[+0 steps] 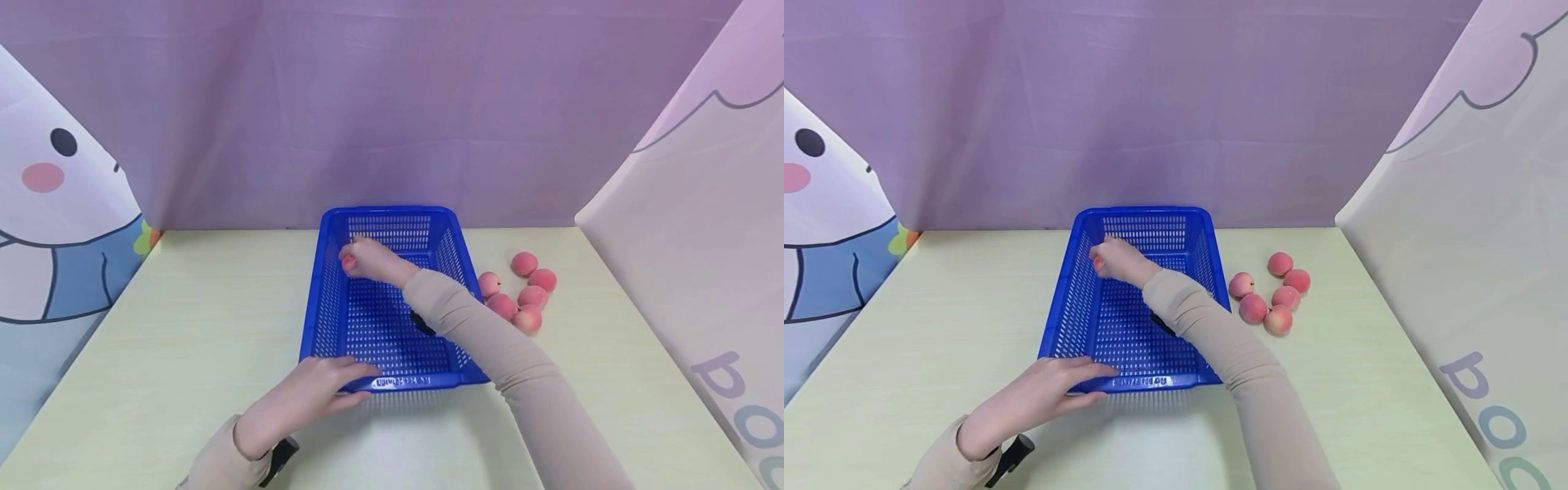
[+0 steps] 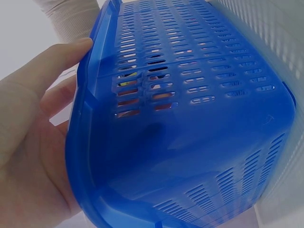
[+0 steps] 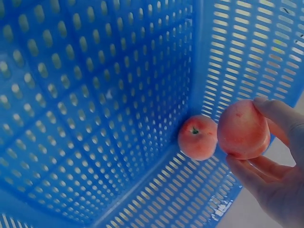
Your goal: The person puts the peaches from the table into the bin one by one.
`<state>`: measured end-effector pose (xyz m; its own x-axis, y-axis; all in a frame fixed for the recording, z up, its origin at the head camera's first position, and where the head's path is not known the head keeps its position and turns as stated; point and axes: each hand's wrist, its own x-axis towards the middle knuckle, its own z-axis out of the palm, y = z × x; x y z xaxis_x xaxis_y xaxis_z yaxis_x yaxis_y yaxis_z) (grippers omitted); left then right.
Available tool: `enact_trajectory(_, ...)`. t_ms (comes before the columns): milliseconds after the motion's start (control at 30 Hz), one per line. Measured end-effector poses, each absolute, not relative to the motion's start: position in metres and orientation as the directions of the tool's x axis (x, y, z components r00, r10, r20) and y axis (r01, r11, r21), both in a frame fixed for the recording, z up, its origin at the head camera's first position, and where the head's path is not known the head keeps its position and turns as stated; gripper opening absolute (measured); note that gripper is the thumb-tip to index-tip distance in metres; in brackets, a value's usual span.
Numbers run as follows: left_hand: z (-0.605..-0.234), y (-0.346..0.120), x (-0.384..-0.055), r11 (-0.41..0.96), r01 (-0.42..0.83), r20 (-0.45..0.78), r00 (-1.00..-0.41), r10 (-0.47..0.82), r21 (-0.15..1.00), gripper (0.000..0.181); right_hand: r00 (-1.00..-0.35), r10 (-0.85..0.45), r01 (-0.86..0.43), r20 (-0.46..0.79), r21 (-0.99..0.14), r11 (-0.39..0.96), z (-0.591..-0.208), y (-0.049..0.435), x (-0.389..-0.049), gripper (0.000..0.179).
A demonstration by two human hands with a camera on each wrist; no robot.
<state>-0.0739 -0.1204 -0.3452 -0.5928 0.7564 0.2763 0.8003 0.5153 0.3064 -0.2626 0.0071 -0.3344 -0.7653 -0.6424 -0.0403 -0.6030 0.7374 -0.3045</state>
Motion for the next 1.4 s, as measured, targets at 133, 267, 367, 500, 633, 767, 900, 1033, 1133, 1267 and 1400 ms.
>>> enact_trajectory(133,-0.346,-0.121,-0.074,0.511,0.808,0.29,-0.585,0.757,0.295,0.023,-0.763,-0.646,-0.608,-0.013,-0.324,0.724,-0.342,0.006,-0.263,0.032)
enact_trajectory(267,-0.347,-0.121,-0.074,0.513,0.808,0.29,-0.585,0.757,0.289,0.023,-0.769,-0.639,-0.599,0.005,-0.357,0.717,-0.35,0.006,-0.263,0.031)
enact_trajectory(367,-0.347,-0.12,-0.075,0.517,0.806,0.286,-0.588,0.757,0.288,0.023,-0.776,-0.631,-0.584,0.005,-0.382,0.716,-0.354,0.005,-0.263,0.031)
enact_trajectory(500,-0.346,-0.12,-0.075,0.522,0.803,0.281,-0.592,0.756,0.288,0.023,-0.786,-0.619,-0.572,0.01,-0.394,0.72,-0.359,0.006,-0.261,0.034)
enact_trajectory(633,-0.346,-0.12,-0.075,0.522,0.804,0.283,-0.591,0.755,0.284,0.023,-0.79,-0.612,-0.566,0.024,-0.409,0.715,-0.364,0.006,-0.261,0.034)
enact_trajectory(767,-0.346,-0.12,-0.075,0.521,0.809,0.295,-0.586,0.755,0.271,0.023,-0.784,-0.619,-0.577,0.049,-0.428,0.696,-0.369,0.005,-0.26,0.032)
enact_trajectory(900,-0.348,-0.121,-0.075,0.518,0.818,0.316,-0.575,0.755,0.249,0.023,-0.783,-0.619,-0.58,0.061,-0.432,0.691,-0.374,0.003,-0.261,0.031)
enact_trajectory(1033,-0.348,-0.121,-0.075,0.519,0.817,0.314,-0.577,0.754,0.252,0.023,-0.795,-0.606,-0.553,0.031,-0.448,0.702,-0.376,0.002,-0.26,0.033)
enact_trajectory(1133,-0.347,-0.121,-0.075,0.522,0.812,0.306,-0.582,0.753,0.26,0.022,-0.798,-0.602,-0.546,0.024,-0.45,0.706,-0.378,0.002,-0.26,0.033)
enact_trajectory(1267,-0.347,-0.121,-0.075,0.525,0.811,0.305,-0.584,0.752,0.259,0.022,-0.797,-0.603,-0.549,0.035,-0.46,0.698,-0.379,0.001,-0.26,0.032)
enact_trajectory(1400,-0.346,-0.121,-0.075,0.525,0.807,0.299,-0.589,0.751,0.27,0.022,-0.797,-0.603,-0.545,0.037,-0.475,0.691,-0.38,0.001,-0.26,0.031)
